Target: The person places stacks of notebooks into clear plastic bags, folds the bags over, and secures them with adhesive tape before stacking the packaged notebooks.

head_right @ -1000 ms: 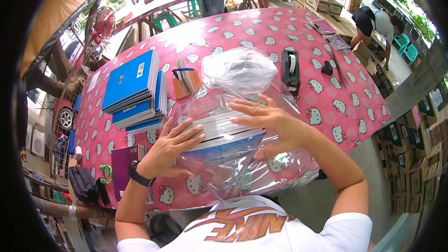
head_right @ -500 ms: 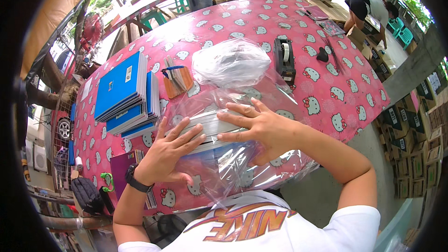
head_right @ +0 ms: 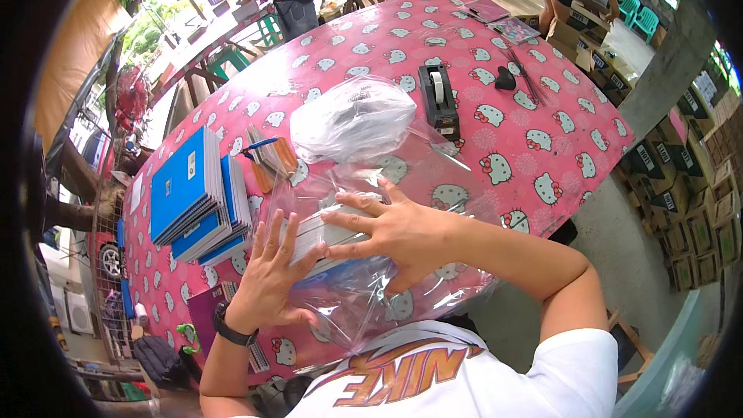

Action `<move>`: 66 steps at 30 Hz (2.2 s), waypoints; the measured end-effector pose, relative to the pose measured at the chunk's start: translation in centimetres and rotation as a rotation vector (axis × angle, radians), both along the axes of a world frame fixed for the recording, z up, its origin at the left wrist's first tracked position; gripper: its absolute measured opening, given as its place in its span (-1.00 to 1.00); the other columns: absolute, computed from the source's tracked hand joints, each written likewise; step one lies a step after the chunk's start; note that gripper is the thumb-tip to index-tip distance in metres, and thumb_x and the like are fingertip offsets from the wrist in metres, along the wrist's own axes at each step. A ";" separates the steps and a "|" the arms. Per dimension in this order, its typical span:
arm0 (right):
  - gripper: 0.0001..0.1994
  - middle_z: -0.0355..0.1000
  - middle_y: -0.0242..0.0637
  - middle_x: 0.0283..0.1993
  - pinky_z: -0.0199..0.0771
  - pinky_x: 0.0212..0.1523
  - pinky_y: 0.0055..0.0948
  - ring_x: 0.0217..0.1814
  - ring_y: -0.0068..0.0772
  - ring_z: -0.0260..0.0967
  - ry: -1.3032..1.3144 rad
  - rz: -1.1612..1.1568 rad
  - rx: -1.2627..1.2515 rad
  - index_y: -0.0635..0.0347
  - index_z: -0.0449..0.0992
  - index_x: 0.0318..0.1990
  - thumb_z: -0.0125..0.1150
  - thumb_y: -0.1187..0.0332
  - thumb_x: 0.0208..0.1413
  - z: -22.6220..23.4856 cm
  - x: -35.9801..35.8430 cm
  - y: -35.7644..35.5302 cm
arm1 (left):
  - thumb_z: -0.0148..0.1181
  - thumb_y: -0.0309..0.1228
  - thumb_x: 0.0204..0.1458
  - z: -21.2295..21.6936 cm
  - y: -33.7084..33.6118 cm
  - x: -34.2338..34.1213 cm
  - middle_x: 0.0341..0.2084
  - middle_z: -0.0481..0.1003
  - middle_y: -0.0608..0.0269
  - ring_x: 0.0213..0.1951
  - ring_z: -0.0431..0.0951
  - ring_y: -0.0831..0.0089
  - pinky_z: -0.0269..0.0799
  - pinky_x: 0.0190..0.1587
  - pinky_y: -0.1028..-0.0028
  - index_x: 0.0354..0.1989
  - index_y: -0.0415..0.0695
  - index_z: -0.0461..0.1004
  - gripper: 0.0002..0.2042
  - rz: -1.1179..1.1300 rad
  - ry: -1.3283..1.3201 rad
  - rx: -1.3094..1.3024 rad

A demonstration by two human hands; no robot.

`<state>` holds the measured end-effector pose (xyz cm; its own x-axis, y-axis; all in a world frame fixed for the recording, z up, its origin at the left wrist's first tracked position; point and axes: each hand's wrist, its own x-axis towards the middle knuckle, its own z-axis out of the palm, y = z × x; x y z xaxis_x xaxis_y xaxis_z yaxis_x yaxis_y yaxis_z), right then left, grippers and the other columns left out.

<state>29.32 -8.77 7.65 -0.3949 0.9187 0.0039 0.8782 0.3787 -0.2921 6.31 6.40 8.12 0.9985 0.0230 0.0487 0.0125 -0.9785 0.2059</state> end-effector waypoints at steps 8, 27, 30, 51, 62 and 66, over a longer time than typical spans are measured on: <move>-0.81 0.53 -0.28 -0.34 0.44 -0.27 -0.59 -0.28 -0.58 0.46 1.394 -1.079 0.505 0.30 0.55 -0.24 0.10 0.41 0.05 -7.4 14.8 3.5 | -0.16 0.45 -0.21 0.3 -0.2 0.0 0.35 -0.11 0.11 0.36 -0.29 -0.07 -0.41 0.29 -0.08 0.27 0.13 0.16 -0.10 -0.020 0.089 0.112; -0.77 0.44 -0.02 -0.58 0.39 -0.44 -0.22 -0.51 -0.06 0.45 0.105 -1.489 0.640 0.30 0.53 -0.53 0.28 0.28 -0.13 -22.0 21.2 4.7 | -0.14 0.45 -0.21 0.0 0.1 -0.6 0.36 -0.17 0.04 0.36 -0.36 -0.08 -0.43 0.30 -0.06 0.27 0.13 0.17 -0.10 0.001 0.053 0.052; -0.81 0.41 -0.32 -0.68 0.36 -0.60 -0.37 -0.68 -0.38 0.36 0.549 -1.445 0.448 0.23 0.54 -0.56 0.29 0.30 -0.08 -19.0 24.9 0.8 | -0.18 0.45 -0.19 0.2 -0.1 0.0 0.36 -0.19 0.05 0.36 -0.38 -0.07 -0.44 0.30 -0.06 0.28 0.15 0.16 -0.11 -0.017 0.020 0.062; -0.65 0.46 -0.25 -0.60 0.37 -0.48 -0.38 -0.53 -0.42 0.42 0.501 -0.519 -0.329 0.24 0.56 -0.57 0.34 0.07 -0.16 2.9 -3.8 6.9 | 0.09 0.38 -0.34 -1.0 -0.8 -1.0 0.37 -0.30 0.04 0.34 -0.48 -0.20 -0.42 0.18 -0.35 0.15 0.22 0.35 -0.18 0.102 -0.158 0.111; -0.59 0.49 -0.13 -0.50 0.42 -0.35 -0.26 -0.42 -0.19 0.47 0.134 -0.475 -0.054 0.25 0.56 -0.48 0.34 0.00 -0.16 2.3 -3.9 6.8 | 0.05 0.43 -0.36 -1.2 -0.5 -1.4 0.37 -0.28 0.05 0.34 -0.46 -0.21 -0.42 0.19 -0.33 0.13 0.33 0.35 -0.19 0.146 -0.138 0.167; -0.60 0.50 -0.15 -0.36 0.43 -0.20 -0.21 -0.27 -0.13 0.46 -0.164 -0.534 -0.048 0.20 0.56 -0.38 0.32 0.01 -0.17 4.2 -1.8 4.4 | 0.15 0.34 -0.36 -1.5 0.5 -2.3 0.37 -0.25 0.06 0.36 -0.42 -0.12 -0.41 0.23 -0.25 0.19 0.20 0.29 -0.15 0.087 -0.249 -0.001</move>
